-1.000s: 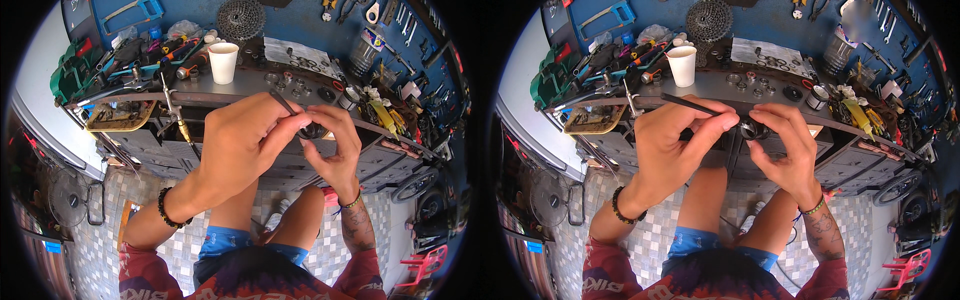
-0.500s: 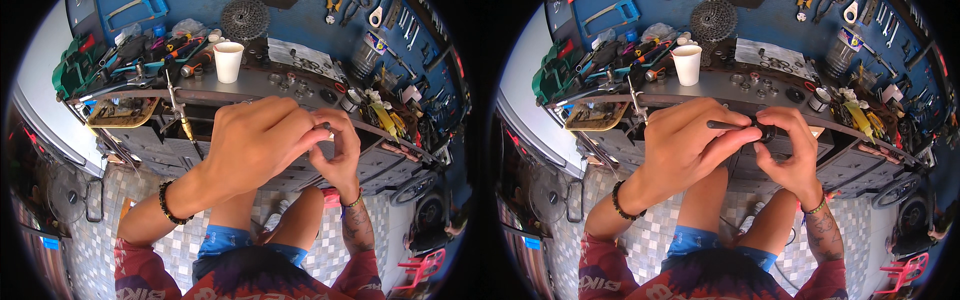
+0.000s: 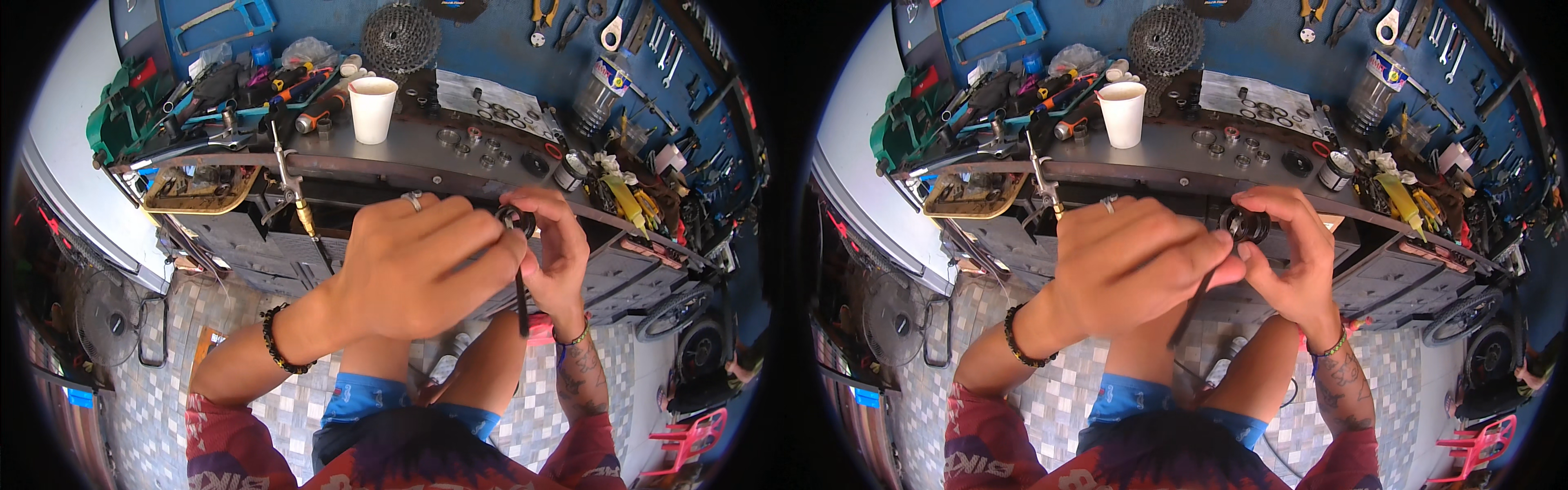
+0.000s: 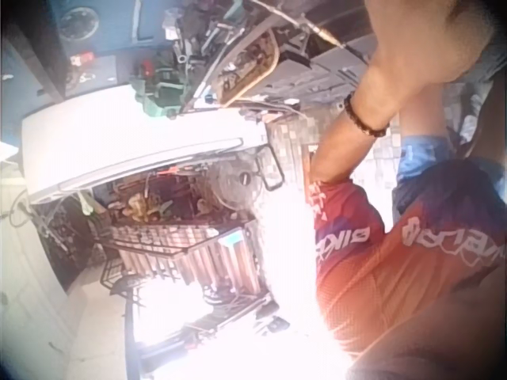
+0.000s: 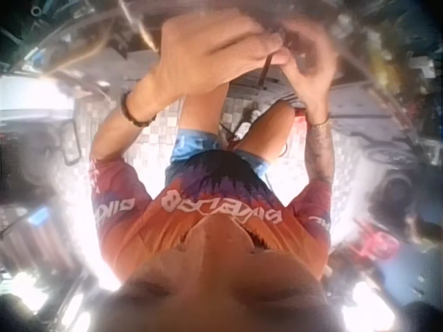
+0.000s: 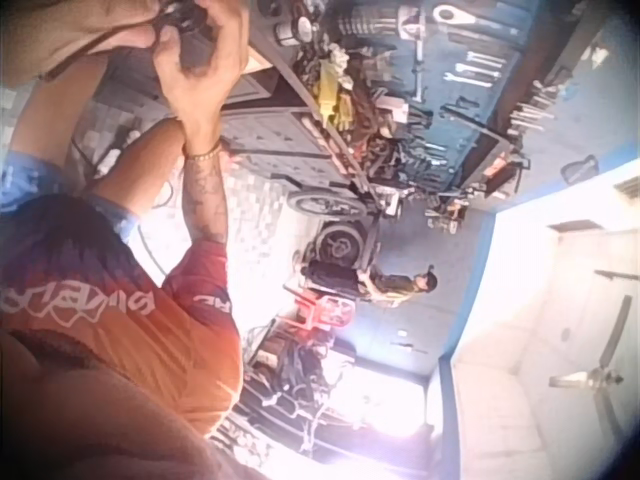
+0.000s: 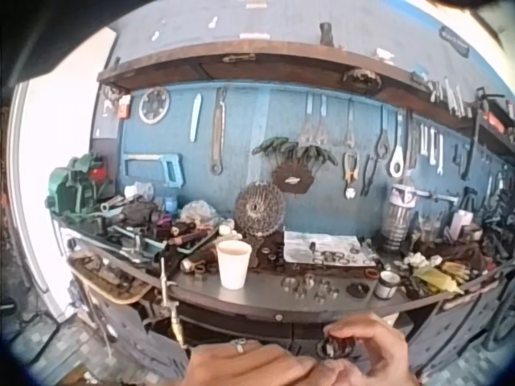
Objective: The person cleans a small bicycle part with a cloth, then applies grease to it using a brush. They handle several small metal components on the workbench and use a pneumatic tool to work on a part while seated.
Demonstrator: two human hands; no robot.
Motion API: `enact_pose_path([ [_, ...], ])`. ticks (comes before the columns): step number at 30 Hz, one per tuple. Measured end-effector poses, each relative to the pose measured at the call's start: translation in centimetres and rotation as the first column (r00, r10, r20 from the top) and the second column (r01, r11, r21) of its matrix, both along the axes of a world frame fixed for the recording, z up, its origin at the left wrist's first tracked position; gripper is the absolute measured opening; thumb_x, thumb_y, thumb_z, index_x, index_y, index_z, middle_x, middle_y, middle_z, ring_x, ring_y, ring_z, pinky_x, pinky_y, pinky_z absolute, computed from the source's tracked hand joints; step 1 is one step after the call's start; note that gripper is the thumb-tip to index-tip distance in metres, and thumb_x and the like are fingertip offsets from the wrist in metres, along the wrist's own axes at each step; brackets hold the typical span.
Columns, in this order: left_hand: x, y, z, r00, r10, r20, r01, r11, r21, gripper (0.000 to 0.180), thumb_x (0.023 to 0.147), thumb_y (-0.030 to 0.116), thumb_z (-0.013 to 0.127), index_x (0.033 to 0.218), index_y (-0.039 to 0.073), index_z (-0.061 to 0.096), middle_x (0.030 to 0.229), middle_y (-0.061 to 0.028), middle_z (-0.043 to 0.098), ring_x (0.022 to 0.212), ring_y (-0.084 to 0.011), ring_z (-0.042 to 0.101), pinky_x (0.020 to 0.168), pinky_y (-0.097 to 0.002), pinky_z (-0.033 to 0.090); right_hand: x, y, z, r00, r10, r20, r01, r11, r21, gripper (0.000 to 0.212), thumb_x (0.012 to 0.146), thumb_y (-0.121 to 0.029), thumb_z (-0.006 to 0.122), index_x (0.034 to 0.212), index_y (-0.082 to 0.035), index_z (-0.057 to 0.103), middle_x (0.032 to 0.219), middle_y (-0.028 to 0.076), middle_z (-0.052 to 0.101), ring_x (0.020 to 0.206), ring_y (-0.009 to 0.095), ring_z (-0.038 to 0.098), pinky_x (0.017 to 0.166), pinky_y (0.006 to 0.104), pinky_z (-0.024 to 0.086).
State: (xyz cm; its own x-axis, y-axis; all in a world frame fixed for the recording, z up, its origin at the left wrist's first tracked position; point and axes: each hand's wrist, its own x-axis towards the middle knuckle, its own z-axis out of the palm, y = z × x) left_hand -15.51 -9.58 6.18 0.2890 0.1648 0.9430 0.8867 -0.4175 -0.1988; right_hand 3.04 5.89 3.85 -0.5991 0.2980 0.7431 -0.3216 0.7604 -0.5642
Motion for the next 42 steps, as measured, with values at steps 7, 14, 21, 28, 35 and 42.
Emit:
enact_pose_path([
  [7, 0.8, -1.1, -0.2, 0.999, -0.007, -0.044, 0.007, 1.000, -0.004, 0.021, 0.082, 0.021, 0.083, 0.095, 0.008, 0.073, 0.088, -0.0008, 0.068, 0.066, -0.0136, 0.062, 0.055, -0.0272, 0.041, 0.2, 0.2, 0.2, 1.000, -0.013, 0.001, 0.013, 0.997, 0.078, 0.047, 0.082, 0.006, 0.076, 0.129, 0.000, 0.072, 0.132, 0.018, 0.071, 0.128, 0.031, 0.069, 0.111, 0.0424, 0.054],
  [14, 1.1, -3.0, 0.3, 0.999, -0.039, 0.033, 0.043, 0.992, -0.118, 0.039, 0.080, 0.018, 0.096, 0.111, 0.006, 0.078, 0.093, -0.0042, 0.078, 0.069, -0.0165, 0.072, 0.056, -0.0259, 0.049, 0.2, 0.3, 0.3, 0.998, 0.067, -0.008, -0.067, 0.998, 0.001, 0.050, 0.084, 0.010, 0.075, 0.133, -0.001, 0.071, 0.137, 0.017, 0.069, 0.133, 0.030, 0.067, 0.115, 0.0436, 0.053],
  [21, 0.8, -3.9, -0.5, 0.987, -0.071, 0.147, 0.085, 0.992, -0.092, 0.035, 0.082, 0.013, 0.085, 0.115, 0.004, 0.079, 0.096, -0.0058, 0.078, 0.067, -0.0144, 0.069, 0.055, -0.0255, 0.048, 0.4, 0.8, 0.1, 0.967, 0.252, -0.042, -0.253, 0.924, -0.286, 0.048, 0.094, 0.000, 0.075, 0.140, 0.002, 0.063, 0.135, 0.019, 0.072, 0.135, 0.030, 0.067, 0.117, 0.0441, 0.051],
  [28, 0.6, -4.3, -0.5, 1.000, -0.028, 0.001, 0.028, 0.984, -0.178, 0.036, 0.084, 0.017, 0.076, 0.119, 0.006, 0.079, 0.110, -0.0042, 0.075, 0.075, -0.0127, 0.071, 0.059, -0.0257, 0.048, 0.9, 0.5, 0.5, 0.964, 0.265, 0.027, -0.214, 0.830, -0.514, 0.052, 0.106, -0.040, 0.071, 0.136, 0.002, 0.063, 0.123, 0.021, 0.076, 0.119, 0.030, 0.075, 0.097, 0.0394, 0.059],
  [35, 0.6, -4.0, -0.4, 0.997, -0.031, -0.073, 0.015, 0.976, -0.216, 0.037, 0.082, 0.019, 0.075, 0.118, 0.007, 0.077, 0.114, -0.0028, 0.073, 0.074, -0.0110, 0.067, 0.059, -0.0246, 0.046, 0.8, 1.5, 0.2, 0.941, 0.330, 0.069, -0.215, 0.745, -0.631, 0.057, 0.111, -0.050, 0.061, 0.126, 0.005, 0.063, 0.105, 0.021, 0.078, 0.097, 0.026, 0.079, 0.075, 0.0348, 0.062],
  [42, 1.3, -3.9, -0.3, 0.987, 0.025, -0.158, -0.058, 0.977, -0.207, 0.039, 0.081, 0.021, 0.076, 0.116, 0.004, 0.076, 0.116, -0.0056, 0.072, 0.075, -0.0128, 0.065, 0.063, -0.0254, 0.049, 1.0, 2.2, -0.7, 0.909, 0.415, 0.028, -0.303, 0.707, -0.639, 0.051, 0.115, -0.043, 0.060, 0.131, 0.005, 0.065, 0.109, 0.017, 0.078, 0.102, 0.026, 0.079, 0.074, 0.0310, 0.062],
])
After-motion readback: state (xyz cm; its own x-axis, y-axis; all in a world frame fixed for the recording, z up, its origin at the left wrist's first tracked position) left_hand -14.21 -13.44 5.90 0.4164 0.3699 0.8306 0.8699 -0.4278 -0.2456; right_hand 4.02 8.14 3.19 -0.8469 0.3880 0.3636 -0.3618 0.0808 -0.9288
